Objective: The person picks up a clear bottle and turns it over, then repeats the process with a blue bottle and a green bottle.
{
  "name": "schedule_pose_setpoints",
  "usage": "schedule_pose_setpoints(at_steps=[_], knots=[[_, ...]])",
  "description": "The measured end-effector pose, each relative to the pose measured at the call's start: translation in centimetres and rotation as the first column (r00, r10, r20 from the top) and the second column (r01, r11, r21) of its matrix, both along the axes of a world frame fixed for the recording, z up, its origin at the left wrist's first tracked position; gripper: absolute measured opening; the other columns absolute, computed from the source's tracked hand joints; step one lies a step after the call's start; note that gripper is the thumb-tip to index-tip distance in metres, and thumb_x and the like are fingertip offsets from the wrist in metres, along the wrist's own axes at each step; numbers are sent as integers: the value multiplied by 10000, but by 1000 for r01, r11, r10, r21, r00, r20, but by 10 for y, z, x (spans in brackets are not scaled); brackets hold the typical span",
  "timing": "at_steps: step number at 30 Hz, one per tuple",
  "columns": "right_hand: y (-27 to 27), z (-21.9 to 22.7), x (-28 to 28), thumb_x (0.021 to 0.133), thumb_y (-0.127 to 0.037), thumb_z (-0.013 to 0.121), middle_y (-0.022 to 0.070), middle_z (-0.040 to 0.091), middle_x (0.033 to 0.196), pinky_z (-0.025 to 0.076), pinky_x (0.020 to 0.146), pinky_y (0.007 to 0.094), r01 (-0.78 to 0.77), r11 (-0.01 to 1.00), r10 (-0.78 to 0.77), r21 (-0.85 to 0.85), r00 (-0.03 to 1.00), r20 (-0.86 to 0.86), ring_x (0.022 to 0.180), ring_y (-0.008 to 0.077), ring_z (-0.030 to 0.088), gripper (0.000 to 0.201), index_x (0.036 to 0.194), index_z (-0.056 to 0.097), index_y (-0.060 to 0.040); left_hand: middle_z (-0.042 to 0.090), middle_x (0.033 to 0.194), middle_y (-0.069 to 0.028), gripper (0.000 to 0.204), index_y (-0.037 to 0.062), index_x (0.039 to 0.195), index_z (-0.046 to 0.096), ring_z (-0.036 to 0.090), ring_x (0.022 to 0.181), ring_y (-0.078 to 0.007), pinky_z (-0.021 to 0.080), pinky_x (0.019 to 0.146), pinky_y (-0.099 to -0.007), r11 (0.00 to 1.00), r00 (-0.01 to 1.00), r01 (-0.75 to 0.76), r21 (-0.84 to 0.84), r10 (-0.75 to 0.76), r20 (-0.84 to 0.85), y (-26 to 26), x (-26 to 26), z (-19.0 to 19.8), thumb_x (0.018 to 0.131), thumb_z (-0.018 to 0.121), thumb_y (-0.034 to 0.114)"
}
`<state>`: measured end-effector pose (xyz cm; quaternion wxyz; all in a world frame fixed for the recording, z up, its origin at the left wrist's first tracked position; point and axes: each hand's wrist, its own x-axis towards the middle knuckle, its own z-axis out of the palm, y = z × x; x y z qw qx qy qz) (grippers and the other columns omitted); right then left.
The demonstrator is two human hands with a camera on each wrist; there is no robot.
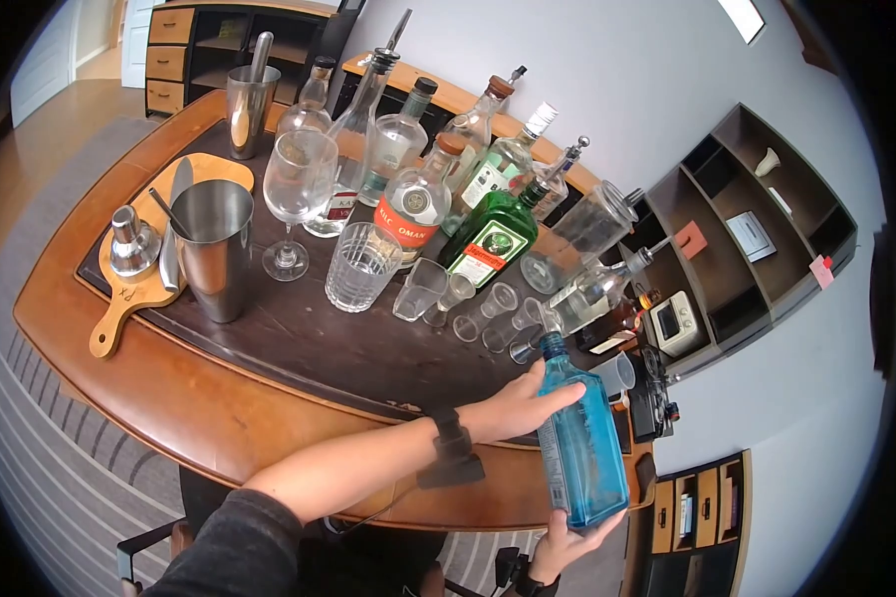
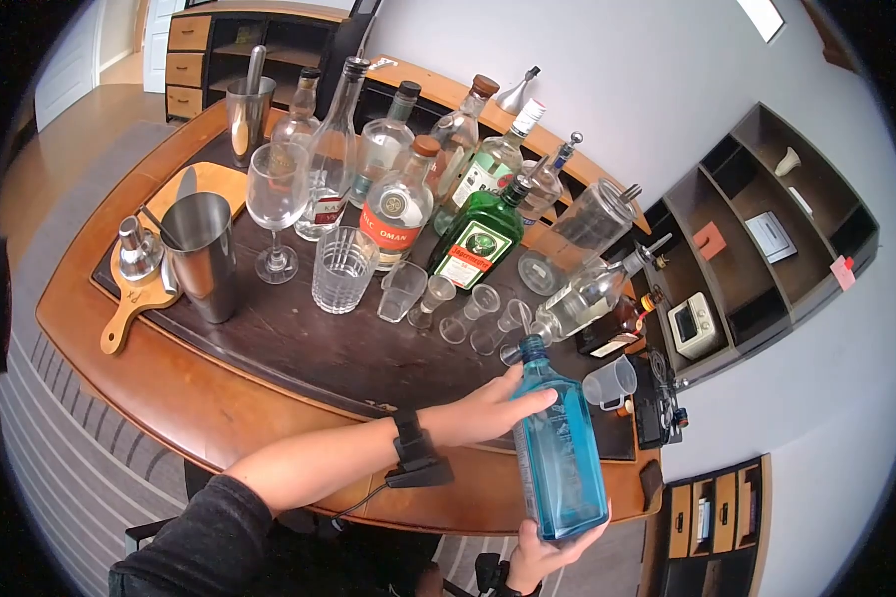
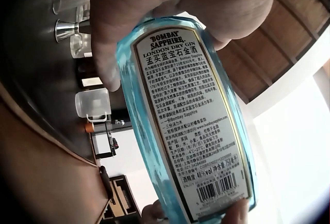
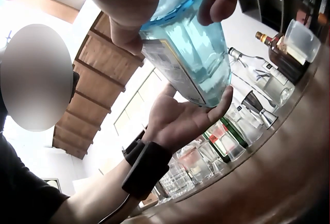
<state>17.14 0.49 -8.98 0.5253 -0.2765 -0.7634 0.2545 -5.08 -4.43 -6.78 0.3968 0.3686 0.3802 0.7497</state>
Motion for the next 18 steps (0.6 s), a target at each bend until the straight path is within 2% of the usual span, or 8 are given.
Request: schedule_pose_setpoints(at_steps=[4,8,10,13,18], knots=[[5,5,0,687,-536,767,212,394,1346,365,1011,435,-24,1000,24,-19,1000,0,1233,314,427,1069,1415,268,68,543,1221,-202,828,-132,1353,215,516,1163,-246,412,977,-334,1000,1000,-13,2,13,20,0,0,-2,897,584,452],[10,10,-1,770,-431,715,222,393,1363,370,1015,414,-63,998,63,2,998,11,1220,304,442,951,1426,253,79,563,1162,-250,870,-186,1305,222,547,1137,-281,430,946,-325,992,992,-125,-9,125,-9,10,1,-10,866,599,463],[12,15,-4,776,-462,709,215,408,1355,366,1018,409,-81,997,81,3,997,5,1218,296,444,959,1425,256,79,569,1143,-270,879,-205,1275,241,560,1123,-295,438,931,-328,983,983,-183,-22,183,-18,7,3,-7,855,603,476],[16,19,-6,780,-500,702,208,424,1346,359,1022,404,-83,997,83,10,997,-6,1217,285,446,969,1422,263,77,568,1154,-276,846,-191,1257,278,567,1112,-298,443,923,-340,980,983,-182,-75,181,-20,-2,1,1,856,602,480],[14,28,-11,777,-520,706,196,429,1344,356,1022,396,-78,997,78,20,997,-14,1215,276,446,973,1417,275,72,579,1151,-259,821,-166,1248,310,574,1103,-291,437,933,-345,972,974,-228,-65,227,-10,1,2,-1,856,606,492]])
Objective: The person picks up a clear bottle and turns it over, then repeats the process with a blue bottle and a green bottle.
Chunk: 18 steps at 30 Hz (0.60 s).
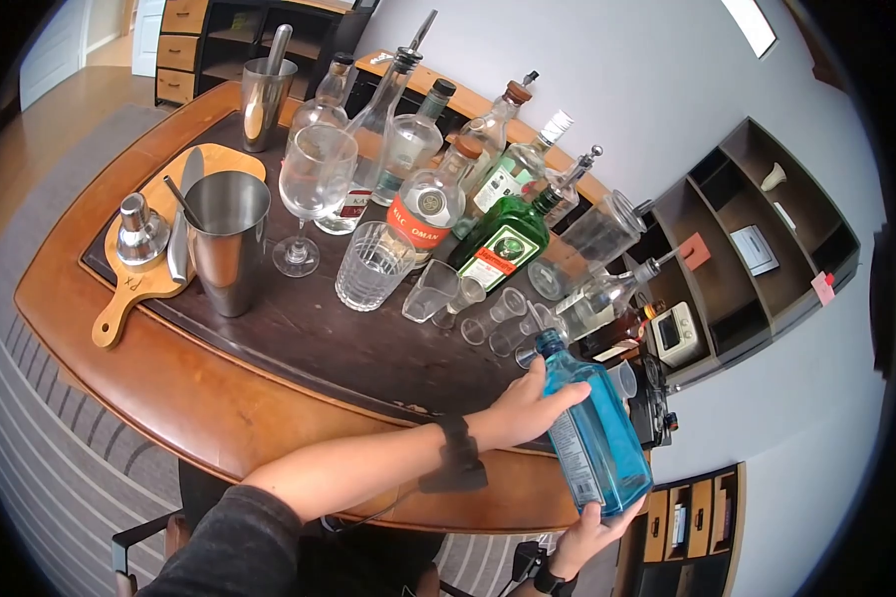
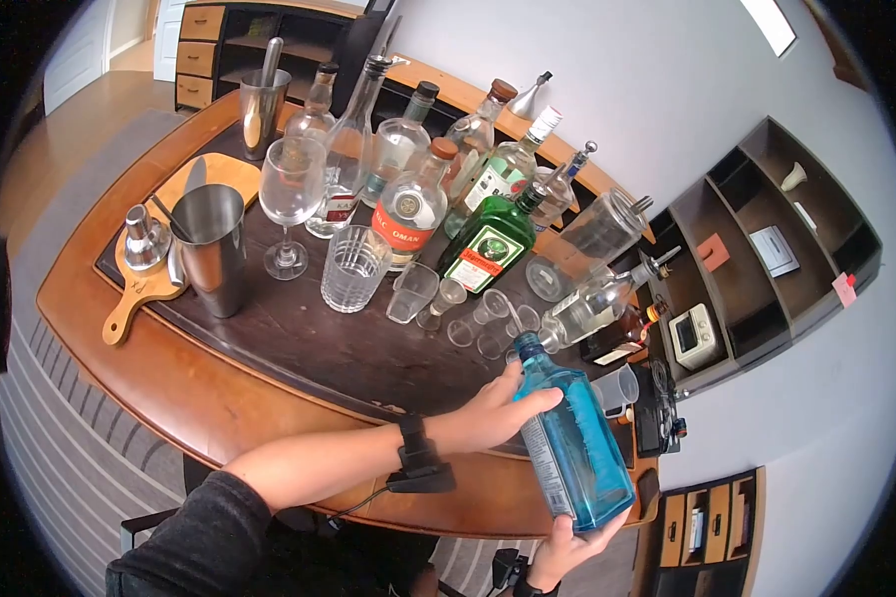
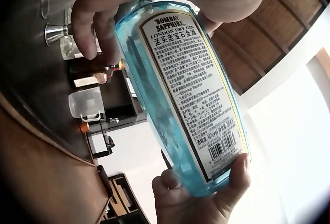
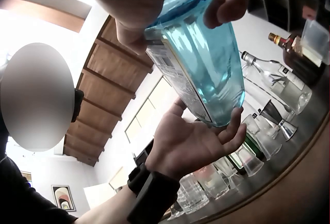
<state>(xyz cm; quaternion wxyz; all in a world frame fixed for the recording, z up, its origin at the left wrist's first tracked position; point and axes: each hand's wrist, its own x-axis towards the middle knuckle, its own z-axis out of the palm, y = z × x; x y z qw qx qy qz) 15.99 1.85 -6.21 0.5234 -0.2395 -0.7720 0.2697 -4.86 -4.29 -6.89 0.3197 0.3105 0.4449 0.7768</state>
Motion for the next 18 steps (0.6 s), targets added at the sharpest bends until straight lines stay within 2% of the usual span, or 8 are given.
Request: schedule_pose_setpoints(at_steps=[4,10,18], knots=[[4,2,0,769,-515,722,185,429,1339,352,1023,391,-25,1000,25,-15,999,-22,1206,269,449,980,1418,274,68,581,1159,-244,817,-165,1250,311,571,1106,-280,434,940,-341,1000,1000,8,21,-9,23,-2,0,1,863,603,493],[15,1,0,778,-467,730,183,430,1329,354,1022,387,-71,997,72,10,996,-47,1193,263,457,952,1420,271,65,572,1183,-238,884,-190,1309,238,555,1125,-265,426,951,-330,999,997,29,42,-32,65,-3,-2,3,872,598,489],[14,4,-2,788,-414,724,188,426,1329,376,1011,393,-93,996,93,-8,994,-54,1186,272,469,919,1424,264,64,546,1223,-258,933,-212,1322,200,537,1158,-288,415,967,-335,998,997,59,25,-61,56,-5,-3,4,872,584,509]])
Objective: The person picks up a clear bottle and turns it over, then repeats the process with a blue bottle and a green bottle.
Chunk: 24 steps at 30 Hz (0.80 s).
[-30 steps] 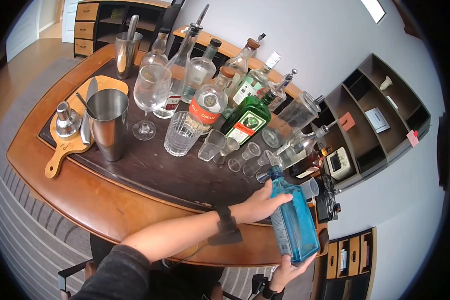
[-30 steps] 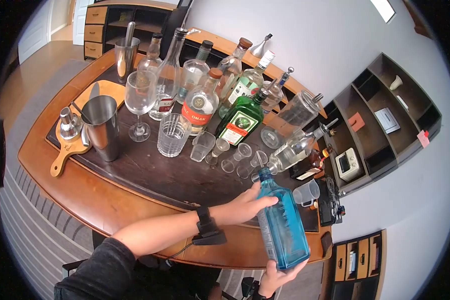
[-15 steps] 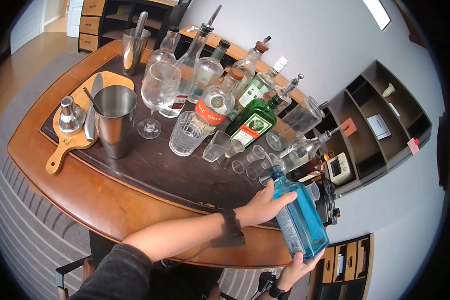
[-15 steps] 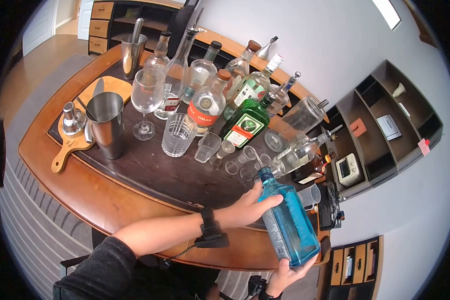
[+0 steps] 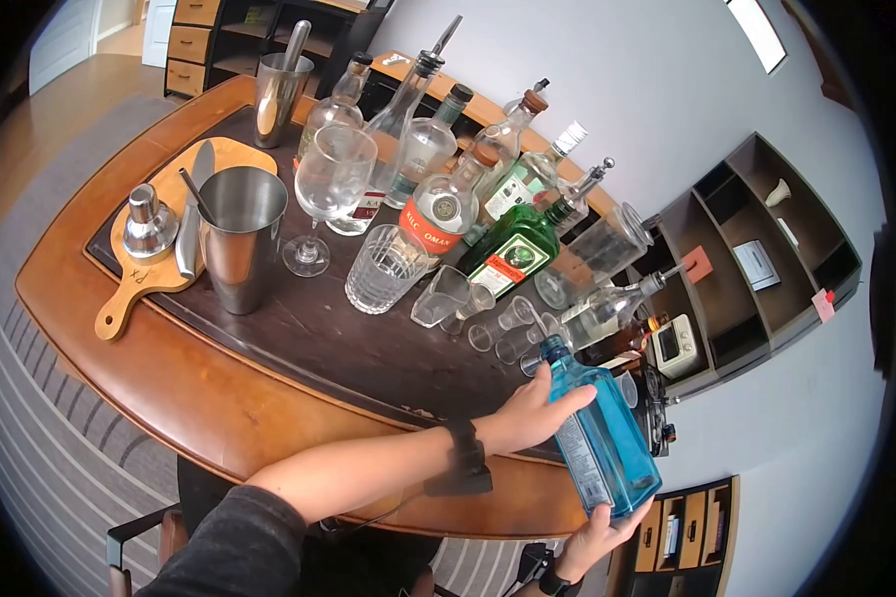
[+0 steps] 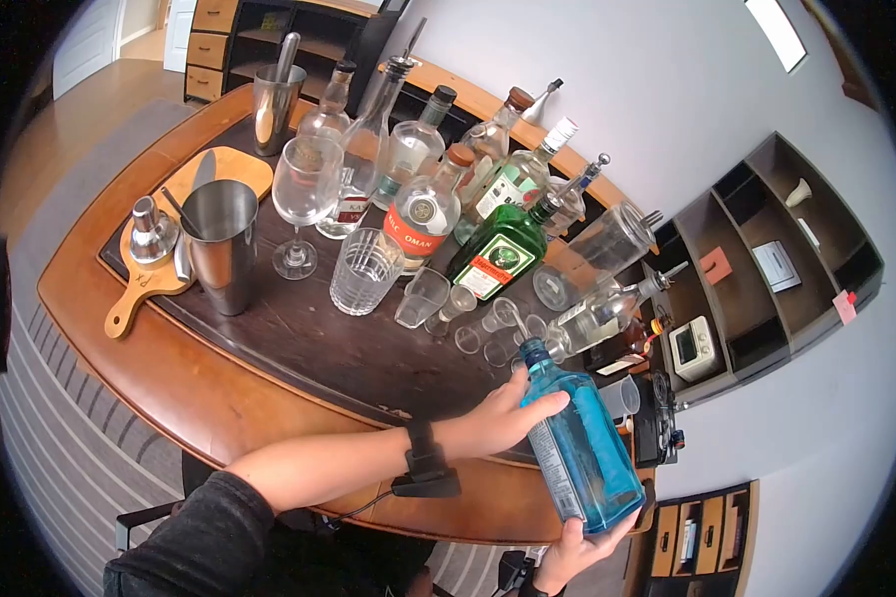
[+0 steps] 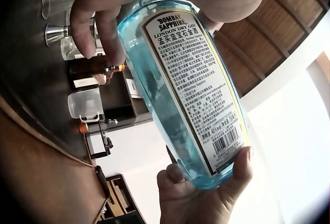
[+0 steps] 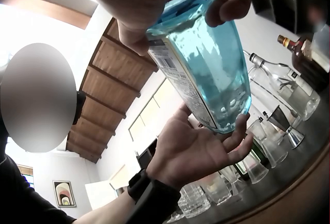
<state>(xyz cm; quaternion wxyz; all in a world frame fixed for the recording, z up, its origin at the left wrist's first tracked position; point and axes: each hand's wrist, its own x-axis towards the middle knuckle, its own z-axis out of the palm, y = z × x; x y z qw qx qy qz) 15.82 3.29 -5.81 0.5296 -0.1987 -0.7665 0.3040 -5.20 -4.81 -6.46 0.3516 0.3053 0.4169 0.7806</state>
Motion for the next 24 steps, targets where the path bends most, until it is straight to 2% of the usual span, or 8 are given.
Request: schedule_pose_setpoints(at_steps=[10,24], knots=[[0,4,0,788,-380,726,194,417,1339,366,1021,394,-2,1000,2,-5,1000,-3,1198,280,462,918,1433,246,63,514,1249,-297,1007,-234,1344,142,511,1197,-309,400,985,-338,1000,1000,-3,-7,3,-8,3,0,-2,867,570,543],[2,3,1,797,-392,729,198,416,1340,340,1034,390,-32,999,32,-8,999,-15,1199,278,453,933,1434,232,72,534,1230,-274,1020,-250,1336,127,523,1179,-285,409,975,-326,1000,1000,-21,-5,21,-9,2,1,-1,867,575,537]])
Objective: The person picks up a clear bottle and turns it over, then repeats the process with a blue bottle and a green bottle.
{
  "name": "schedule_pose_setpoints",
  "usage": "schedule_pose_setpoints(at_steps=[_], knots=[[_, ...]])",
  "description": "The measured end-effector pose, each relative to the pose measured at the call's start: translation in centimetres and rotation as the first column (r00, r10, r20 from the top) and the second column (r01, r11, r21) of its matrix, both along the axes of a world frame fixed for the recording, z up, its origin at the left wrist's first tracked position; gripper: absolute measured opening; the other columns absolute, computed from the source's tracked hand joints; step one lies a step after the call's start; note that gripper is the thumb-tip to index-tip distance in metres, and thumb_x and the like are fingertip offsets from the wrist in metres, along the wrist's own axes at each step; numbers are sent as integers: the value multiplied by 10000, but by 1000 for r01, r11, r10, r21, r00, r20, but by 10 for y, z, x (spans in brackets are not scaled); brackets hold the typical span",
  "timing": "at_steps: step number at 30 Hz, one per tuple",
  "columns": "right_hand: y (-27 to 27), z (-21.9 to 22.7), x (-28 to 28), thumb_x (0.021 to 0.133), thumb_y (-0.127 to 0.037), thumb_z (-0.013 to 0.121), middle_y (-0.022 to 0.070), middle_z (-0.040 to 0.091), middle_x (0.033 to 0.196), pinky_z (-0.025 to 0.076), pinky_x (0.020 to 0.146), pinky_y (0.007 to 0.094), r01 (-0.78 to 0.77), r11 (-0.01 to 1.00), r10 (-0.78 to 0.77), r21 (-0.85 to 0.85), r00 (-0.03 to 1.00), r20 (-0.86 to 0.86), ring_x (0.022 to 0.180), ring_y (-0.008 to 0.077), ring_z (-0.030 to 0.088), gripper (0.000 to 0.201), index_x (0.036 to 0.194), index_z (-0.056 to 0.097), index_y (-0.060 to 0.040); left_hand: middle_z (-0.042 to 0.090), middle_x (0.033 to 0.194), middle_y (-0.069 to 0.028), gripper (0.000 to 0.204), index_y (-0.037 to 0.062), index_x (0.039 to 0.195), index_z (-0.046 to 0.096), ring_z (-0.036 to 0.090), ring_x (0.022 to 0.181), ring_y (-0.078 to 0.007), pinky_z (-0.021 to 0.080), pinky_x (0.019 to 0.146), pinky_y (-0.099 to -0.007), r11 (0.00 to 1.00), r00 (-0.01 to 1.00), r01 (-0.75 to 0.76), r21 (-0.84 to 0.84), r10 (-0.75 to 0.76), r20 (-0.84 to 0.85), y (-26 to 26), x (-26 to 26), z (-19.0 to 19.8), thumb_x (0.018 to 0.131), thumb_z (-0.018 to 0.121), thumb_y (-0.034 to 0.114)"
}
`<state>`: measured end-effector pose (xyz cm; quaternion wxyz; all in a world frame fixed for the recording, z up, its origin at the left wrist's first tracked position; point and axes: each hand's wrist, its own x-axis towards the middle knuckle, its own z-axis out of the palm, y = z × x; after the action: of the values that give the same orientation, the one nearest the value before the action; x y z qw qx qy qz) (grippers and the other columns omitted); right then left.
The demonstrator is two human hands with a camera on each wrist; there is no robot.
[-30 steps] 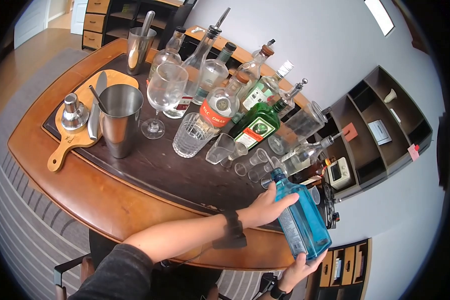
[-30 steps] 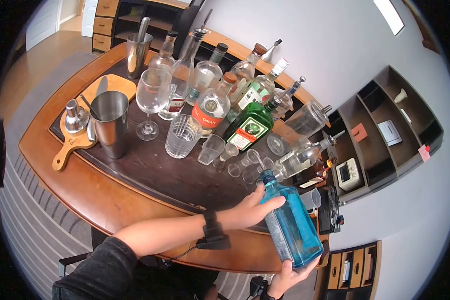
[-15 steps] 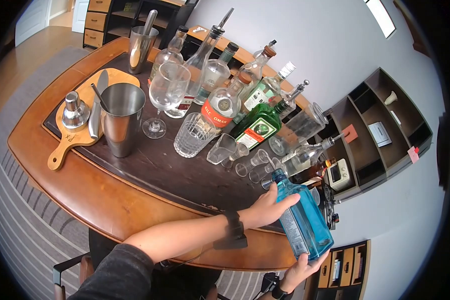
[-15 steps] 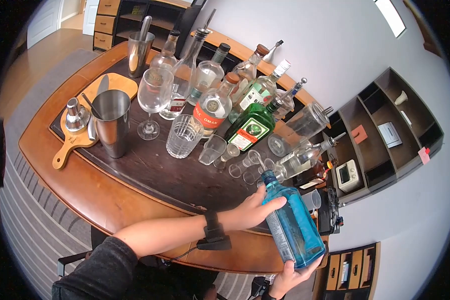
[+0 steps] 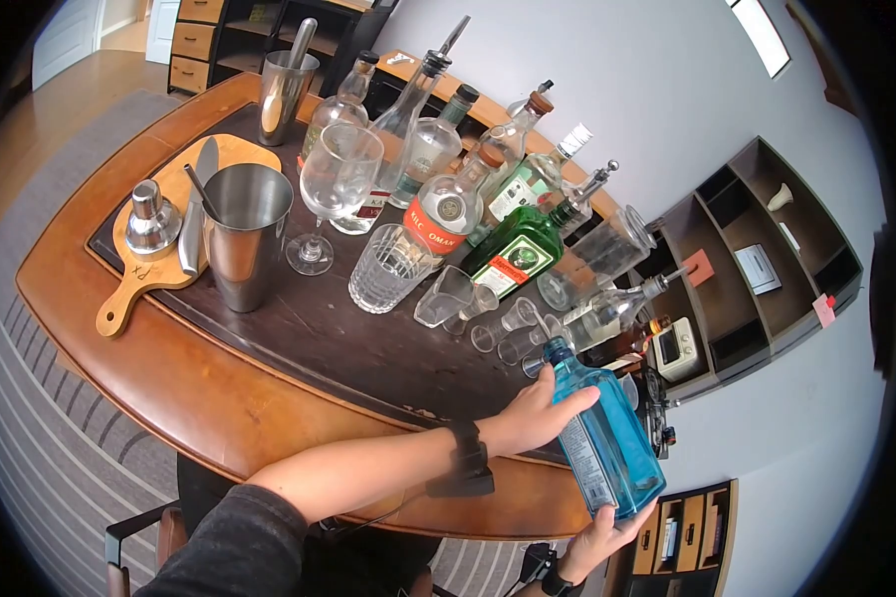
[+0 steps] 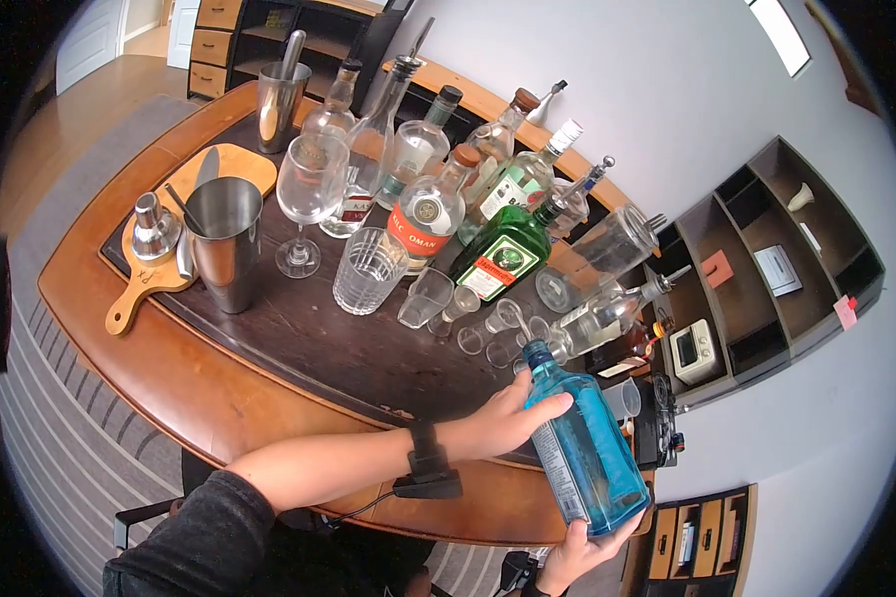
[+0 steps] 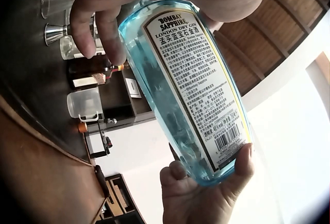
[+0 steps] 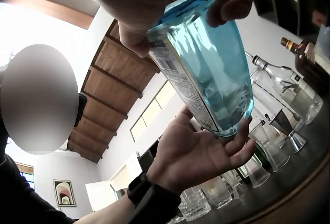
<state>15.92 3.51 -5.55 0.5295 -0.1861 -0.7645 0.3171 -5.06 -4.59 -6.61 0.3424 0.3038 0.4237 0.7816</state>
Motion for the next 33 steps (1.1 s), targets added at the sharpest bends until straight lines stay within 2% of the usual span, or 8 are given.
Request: schedule_pose_setpoints(at_steps=[19,29,33], knots=[[-2,1,-1,800,-407,729,202,413,1345,341,1036,393,15,1000,-15,4,1000,23,1205,281,451,943,1437,222,70,557,1203,-249,975,-234,1332,154,542,1147,-266,423,955,-327,1000,1000,19,12,-19,-1,-8,-1,6,878,575,518],[0,-3,2,800,-405,724,197,415,1346,346,1032,395,11,1000,-11,-12,1000,14,1203,278,455,936,1436,227,70,534,1223,-278,992,-239,1335,135,530,1167,-298,417,963,-331,1000,1000,8,5,-8,-1,-1,0,-1,874,578,520],[-4,-3,0,744,-532,719,206,423,1324,389,1002,418,105,994,-105,-5,993,48,1208,292,456,1000,1415,280,66,524,1233,-291,1006,-245,1332,130,522,1182,-307,415,967,-333,1000,1000,-7,21,8,-23,1,2,-2,868,580,526]])
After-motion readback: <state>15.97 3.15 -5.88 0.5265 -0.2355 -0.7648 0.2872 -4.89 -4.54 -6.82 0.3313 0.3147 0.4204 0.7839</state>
